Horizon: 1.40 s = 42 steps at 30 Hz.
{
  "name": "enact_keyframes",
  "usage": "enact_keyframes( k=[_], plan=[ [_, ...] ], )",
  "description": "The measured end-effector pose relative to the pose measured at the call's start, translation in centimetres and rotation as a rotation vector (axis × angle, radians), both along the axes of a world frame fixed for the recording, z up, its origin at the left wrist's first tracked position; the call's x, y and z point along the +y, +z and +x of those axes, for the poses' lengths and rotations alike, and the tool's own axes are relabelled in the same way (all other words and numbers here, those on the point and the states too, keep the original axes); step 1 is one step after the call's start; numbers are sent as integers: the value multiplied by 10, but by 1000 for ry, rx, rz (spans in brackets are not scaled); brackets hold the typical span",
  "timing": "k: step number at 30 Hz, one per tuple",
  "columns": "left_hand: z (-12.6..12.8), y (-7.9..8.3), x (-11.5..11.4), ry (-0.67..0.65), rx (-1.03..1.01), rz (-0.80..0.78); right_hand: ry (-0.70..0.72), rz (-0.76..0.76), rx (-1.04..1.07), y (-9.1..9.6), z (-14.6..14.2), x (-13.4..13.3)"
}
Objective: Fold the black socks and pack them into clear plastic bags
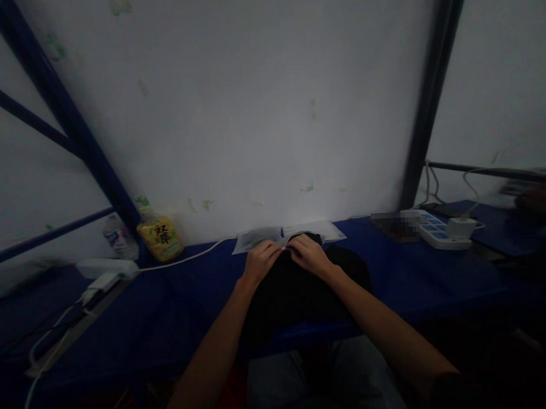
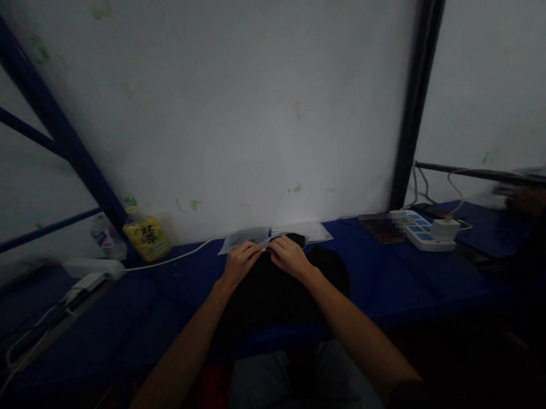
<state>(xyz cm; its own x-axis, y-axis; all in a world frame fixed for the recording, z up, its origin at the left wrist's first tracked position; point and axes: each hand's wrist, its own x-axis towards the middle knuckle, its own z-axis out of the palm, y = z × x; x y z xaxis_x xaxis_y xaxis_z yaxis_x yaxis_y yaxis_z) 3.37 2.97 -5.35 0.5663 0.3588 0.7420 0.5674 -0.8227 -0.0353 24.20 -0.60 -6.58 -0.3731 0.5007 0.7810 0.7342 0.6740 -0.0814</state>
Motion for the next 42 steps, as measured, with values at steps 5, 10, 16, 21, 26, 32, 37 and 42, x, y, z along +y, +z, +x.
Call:
enact_keyframes(
  k=[5,10,16,21,26,32,37,42],
  plan=[
    [0,-4,4,-125,7,44,38,106,-65,-3,-3,-1],
    [-1,-6,7,-163,5,80,35,187,-111,-5,-5,3],
    [-2,-3,8,-156,-22,25,-81,181,-141,1,-11,3],
    [-5,5,7,-141,-56,-18,-179,158,-143,6,-8,2],
    [-6,10,5,-133,-98,-50,-241,112,-82,6,1,6],
    [-12,11,8,-123,-144,-90,-262,113,-95,5,6,10],
    [-20,11,15,-84,-198,-91,-307,135,-88,7,14,10],
    [-26,14,16,-72,-227,-94,-379,154,-73,7,25,13]
  ],
)
